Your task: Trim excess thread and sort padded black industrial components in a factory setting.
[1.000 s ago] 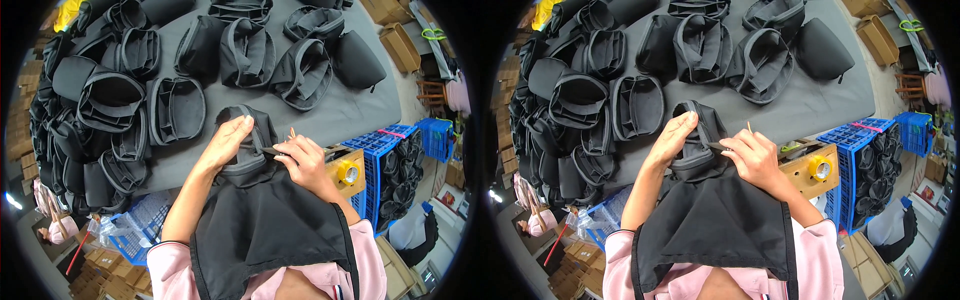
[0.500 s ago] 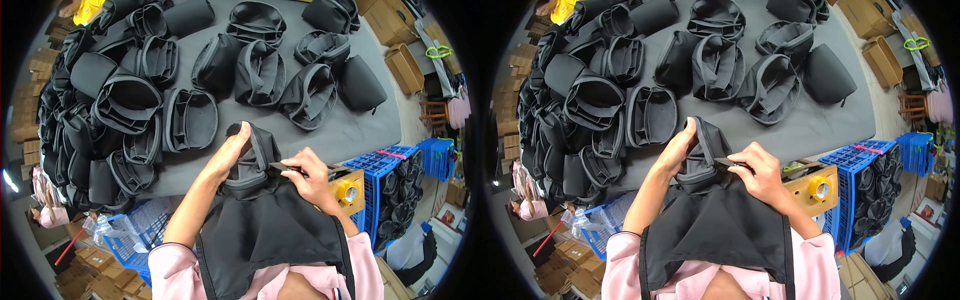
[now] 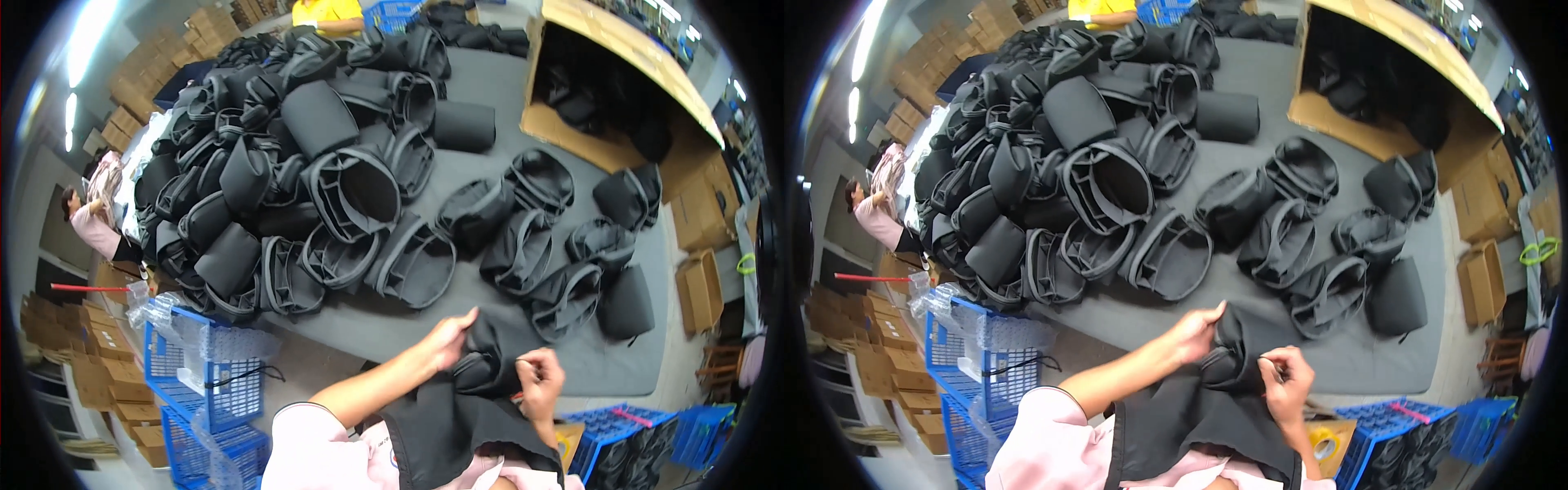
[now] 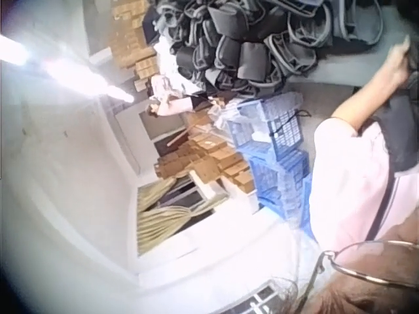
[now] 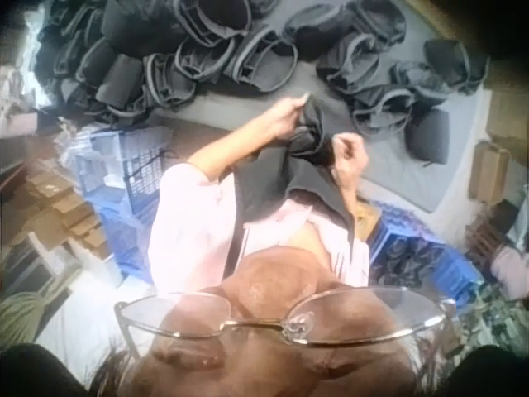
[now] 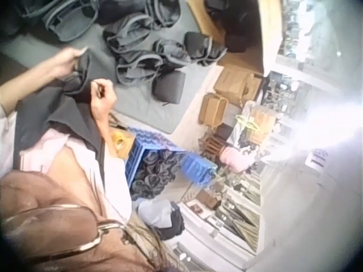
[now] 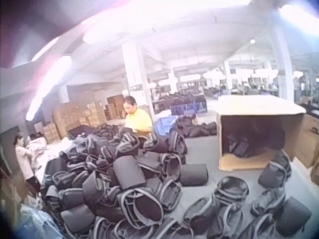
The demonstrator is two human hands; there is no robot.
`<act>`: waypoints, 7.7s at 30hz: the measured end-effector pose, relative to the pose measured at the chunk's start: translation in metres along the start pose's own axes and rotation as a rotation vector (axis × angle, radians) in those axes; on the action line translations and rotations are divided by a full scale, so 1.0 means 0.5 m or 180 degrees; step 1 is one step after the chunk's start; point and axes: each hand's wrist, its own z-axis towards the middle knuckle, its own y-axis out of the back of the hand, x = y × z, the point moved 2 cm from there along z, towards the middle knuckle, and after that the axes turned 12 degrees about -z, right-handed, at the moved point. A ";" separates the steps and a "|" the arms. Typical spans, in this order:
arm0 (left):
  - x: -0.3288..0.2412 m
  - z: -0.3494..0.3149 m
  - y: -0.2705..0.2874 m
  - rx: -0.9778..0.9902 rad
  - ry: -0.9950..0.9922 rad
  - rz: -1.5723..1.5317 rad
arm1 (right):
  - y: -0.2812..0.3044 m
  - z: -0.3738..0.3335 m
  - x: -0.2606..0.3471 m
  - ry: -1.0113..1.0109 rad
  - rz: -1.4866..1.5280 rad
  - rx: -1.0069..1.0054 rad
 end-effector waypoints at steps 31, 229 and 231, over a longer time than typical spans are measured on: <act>-0.136 -0.055 -0.202 0.0946 -0.1875 0.3324 | 0.073 0.059 -0.104 -0.1243 0.1090 -0.0800; 0.029 -0.004 -0.017 0.0379 0.0338 0.4480 | -0.012 0.008 -0.208 0.0152 -0.0136 0.2257; 0.035 0.000 -0.009 0.0616 0.0306 0.4595 | -0.007 0.010 -0.213 0.0045 0.0001 0.2418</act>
